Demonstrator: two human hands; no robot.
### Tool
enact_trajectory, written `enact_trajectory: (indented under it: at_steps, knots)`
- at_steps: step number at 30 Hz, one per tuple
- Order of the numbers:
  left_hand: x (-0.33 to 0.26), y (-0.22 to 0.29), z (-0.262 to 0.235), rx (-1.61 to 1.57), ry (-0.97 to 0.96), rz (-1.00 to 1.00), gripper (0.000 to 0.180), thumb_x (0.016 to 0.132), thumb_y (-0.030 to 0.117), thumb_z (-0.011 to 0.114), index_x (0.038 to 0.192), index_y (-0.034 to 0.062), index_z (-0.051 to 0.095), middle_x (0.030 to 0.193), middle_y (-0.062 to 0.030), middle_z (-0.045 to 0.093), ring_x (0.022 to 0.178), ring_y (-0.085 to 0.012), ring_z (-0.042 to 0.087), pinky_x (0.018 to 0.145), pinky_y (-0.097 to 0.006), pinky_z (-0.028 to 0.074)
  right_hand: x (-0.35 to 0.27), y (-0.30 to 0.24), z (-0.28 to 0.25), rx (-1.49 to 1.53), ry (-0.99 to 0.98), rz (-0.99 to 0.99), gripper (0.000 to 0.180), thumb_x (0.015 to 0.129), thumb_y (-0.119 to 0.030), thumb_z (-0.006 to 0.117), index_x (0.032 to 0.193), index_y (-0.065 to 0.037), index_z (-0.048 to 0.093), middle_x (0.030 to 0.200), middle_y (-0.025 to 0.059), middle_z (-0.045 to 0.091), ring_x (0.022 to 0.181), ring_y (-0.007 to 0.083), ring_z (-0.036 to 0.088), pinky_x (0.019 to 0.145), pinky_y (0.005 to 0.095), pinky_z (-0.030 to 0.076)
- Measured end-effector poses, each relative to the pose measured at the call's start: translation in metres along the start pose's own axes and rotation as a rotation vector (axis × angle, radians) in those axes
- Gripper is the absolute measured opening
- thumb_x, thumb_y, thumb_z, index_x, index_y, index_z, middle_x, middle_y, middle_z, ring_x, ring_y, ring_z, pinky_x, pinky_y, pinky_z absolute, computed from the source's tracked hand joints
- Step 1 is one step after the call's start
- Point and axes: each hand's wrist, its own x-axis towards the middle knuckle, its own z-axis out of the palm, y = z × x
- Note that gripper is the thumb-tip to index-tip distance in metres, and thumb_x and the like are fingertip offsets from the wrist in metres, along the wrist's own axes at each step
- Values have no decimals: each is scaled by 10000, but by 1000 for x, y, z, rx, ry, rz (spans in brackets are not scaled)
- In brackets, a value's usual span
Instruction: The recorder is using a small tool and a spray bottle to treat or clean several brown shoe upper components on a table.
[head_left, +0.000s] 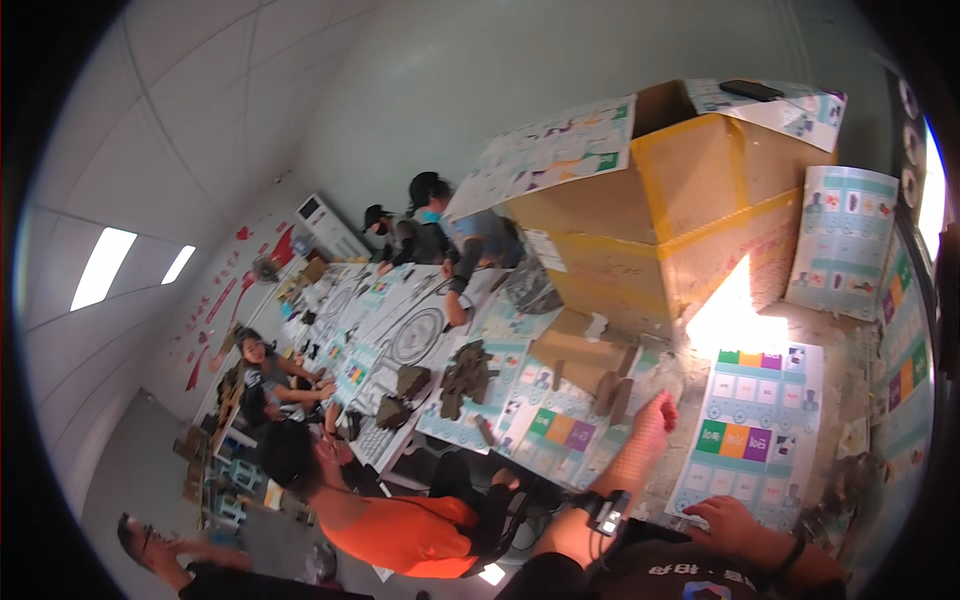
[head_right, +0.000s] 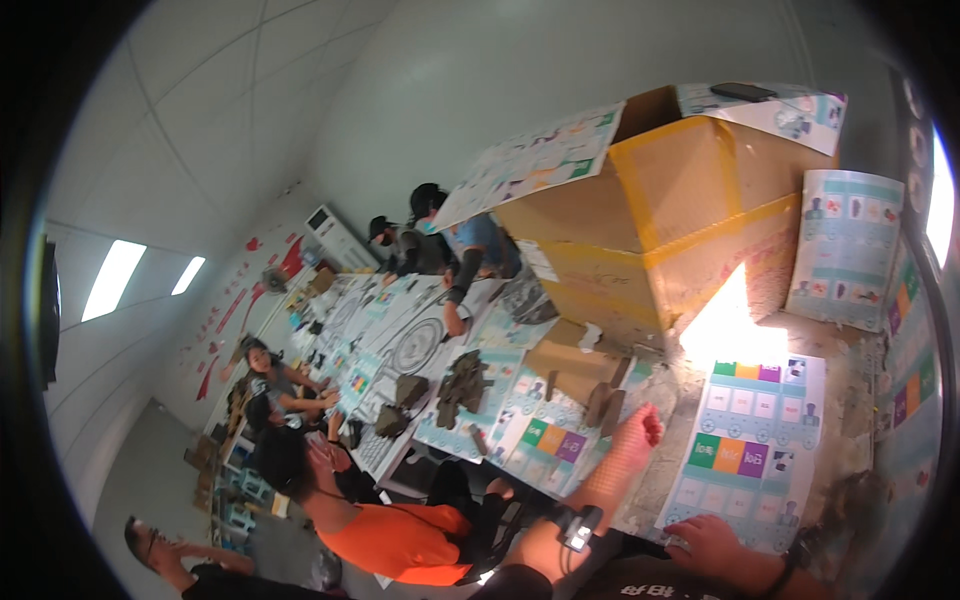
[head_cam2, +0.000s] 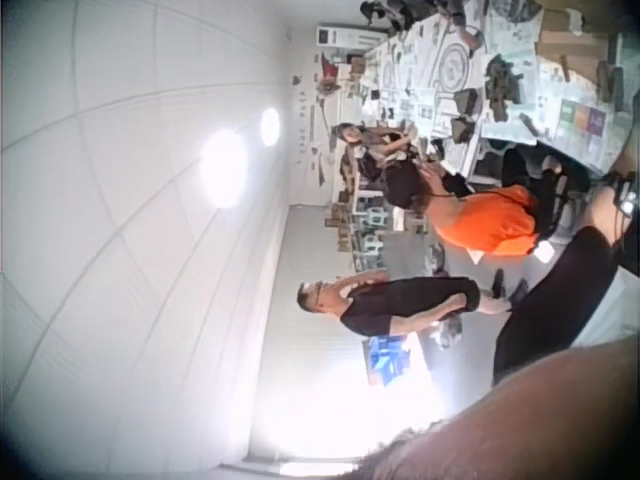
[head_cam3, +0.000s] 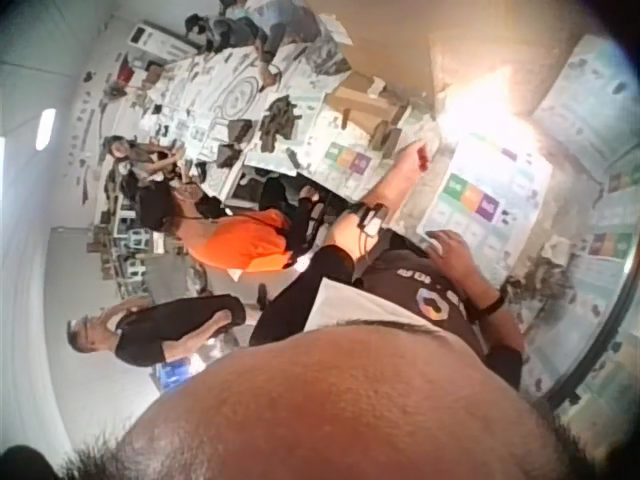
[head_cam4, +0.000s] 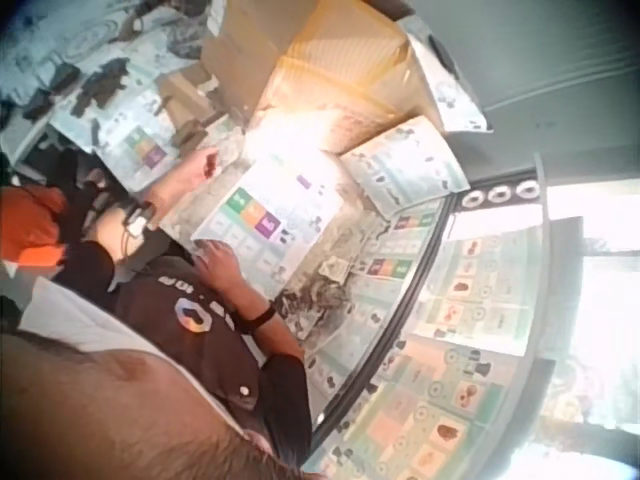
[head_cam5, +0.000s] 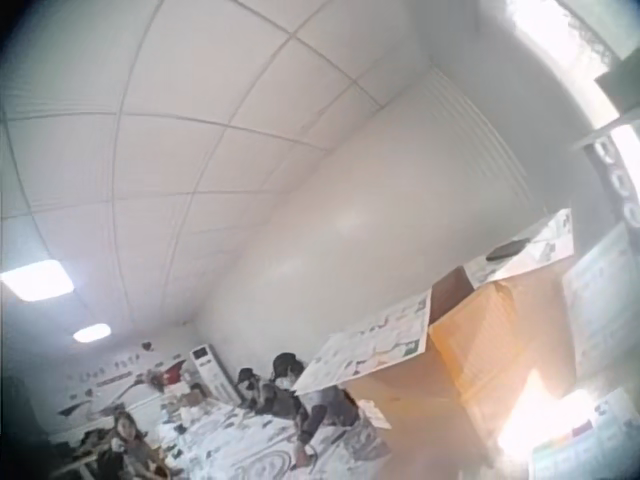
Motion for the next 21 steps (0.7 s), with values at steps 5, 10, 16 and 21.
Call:
enact_trajectory:
  at_steps: [5, 10, 16, 21]
  knots:
    - [-12, -111, -43, 139, -29, -42, 272, 963, 353, 672, 815, 125, 664, 685, 0, 635, 582, -118, 580, 518, -283, 419, -26, 40, 25, 183, -227, 202, 366, 864, -338, 746, 1137, -93, 753, 1031, 136, 767, 1004, 322, 729, 923, 409, 571]
    - [-69, -171, -28, 857, -94, 214, 355, 995, 378, 616, 947, 31, 665, 736, -105, 661, 676, -225, 659, 637, -374, 515, -62, 77, 38, 202, -57, 425, 331, 865, -281, 760, 1105, -54, 762, 997, 143, 774, 936, 296, 754, 875, 398, 588]
    - [-88, -169, -29, 1673, -824, 781, 181, 894, 191, 588, 911, 28, 666, 895, -191, 677, 887, -375, 678, 813, -509, 521, -117, 152, 100, 281, -75, 605, 338, 887, -321, 743, 1064, -34, 770, 958, 163, 773, 914, 285, 762, 844, 386, 576]
    - [-82, -161, -35, 1759, -833, 1070, 138, 820, 198, 606, 853, 77, 662, 897, -125, 641, 918, -310, 635, 870, -436, 478, -144, 199, 130, 182, -164, 564, 334, 907, -338, 724, 1037, -33, 772, 919, 163, 771, 860, 295, 758, 802, 383, 575]
